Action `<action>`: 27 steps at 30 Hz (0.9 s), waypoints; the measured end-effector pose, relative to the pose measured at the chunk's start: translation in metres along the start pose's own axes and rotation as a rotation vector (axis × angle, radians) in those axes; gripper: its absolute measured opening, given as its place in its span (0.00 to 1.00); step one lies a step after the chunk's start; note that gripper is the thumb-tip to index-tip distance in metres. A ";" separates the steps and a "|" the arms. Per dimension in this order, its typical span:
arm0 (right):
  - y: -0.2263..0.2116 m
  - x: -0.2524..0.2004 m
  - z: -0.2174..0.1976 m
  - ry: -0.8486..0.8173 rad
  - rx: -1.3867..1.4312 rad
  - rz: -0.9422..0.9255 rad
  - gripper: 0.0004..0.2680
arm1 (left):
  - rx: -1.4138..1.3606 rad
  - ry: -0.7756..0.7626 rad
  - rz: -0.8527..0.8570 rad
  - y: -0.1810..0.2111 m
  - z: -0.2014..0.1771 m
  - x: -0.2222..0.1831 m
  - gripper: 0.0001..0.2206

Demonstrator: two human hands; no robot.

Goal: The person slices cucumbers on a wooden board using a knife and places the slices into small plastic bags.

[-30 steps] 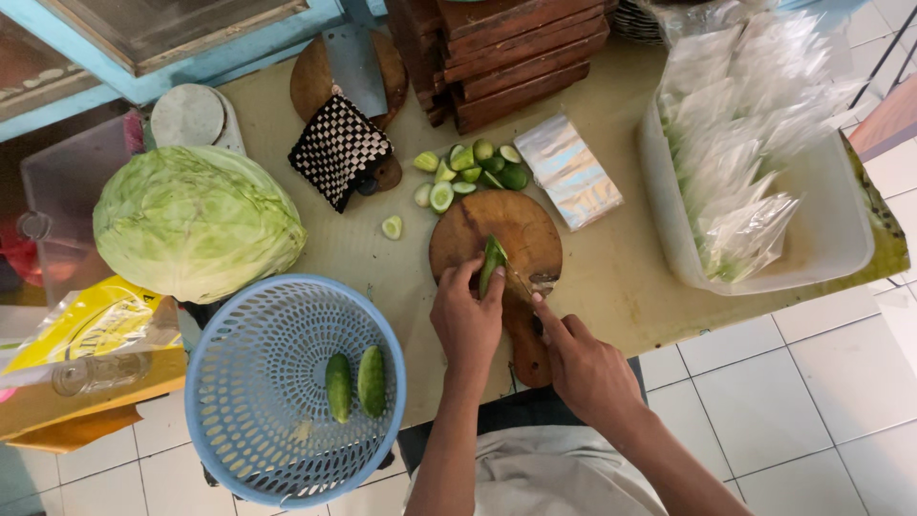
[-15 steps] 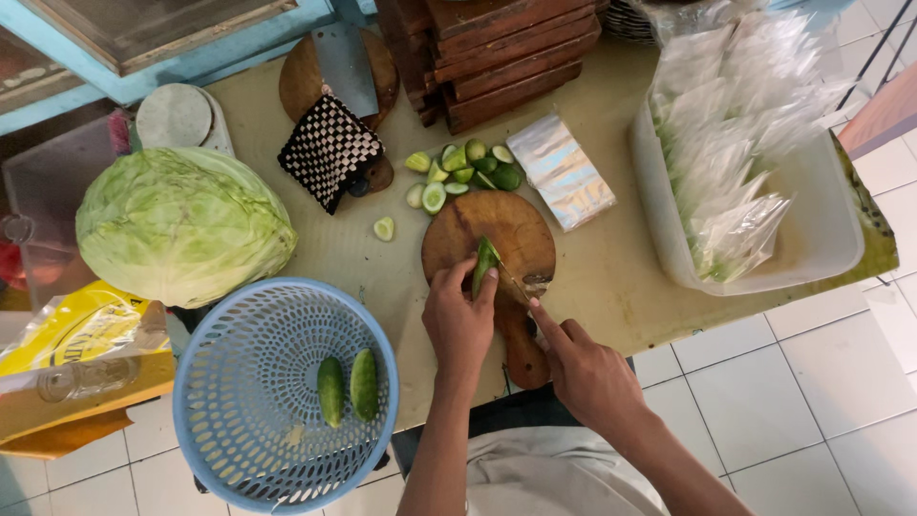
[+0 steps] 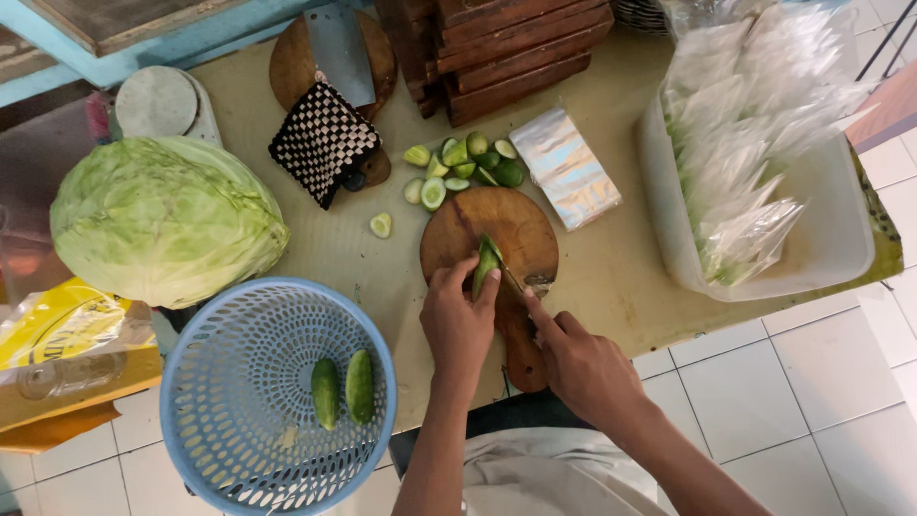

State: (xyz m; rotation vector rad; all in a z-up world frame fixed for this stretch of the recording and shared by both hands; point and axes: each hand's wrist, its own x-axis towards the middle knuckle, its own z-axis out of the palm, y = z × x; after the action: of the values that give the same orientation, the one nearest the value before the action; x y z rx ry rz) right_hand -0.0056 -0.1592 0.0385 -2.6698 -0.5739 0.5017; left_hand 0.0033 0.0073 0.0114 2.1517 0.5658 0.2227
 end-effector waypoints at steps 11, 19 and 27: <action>-0.012 0.038 -0.021 -0.079 -0.025 -0.033 0.31 | 0.005 0.003 -0.019 -0.002 0.002 0.001 0.15; 0.028 0.052 -0.013 -0.080 0.702 -0.039 0.21 | 0.003 -0.015 -0.042 -0.005 0.003 0.000 0.15; 0.051 0.029 -0.025 -0.297 1.358 0.309 0.23 | 0.000 0.024 0.006 -0.010 0.006 0.001 0.15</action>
State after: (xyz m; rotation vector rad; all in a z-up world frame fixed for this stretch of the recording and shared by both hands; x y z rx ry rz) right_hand 0.0461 -0.1963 0.0315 -1.3663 0.1493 0.9361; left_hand 0.0028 0.0085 -0.0004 2.1540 0.5732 0.2522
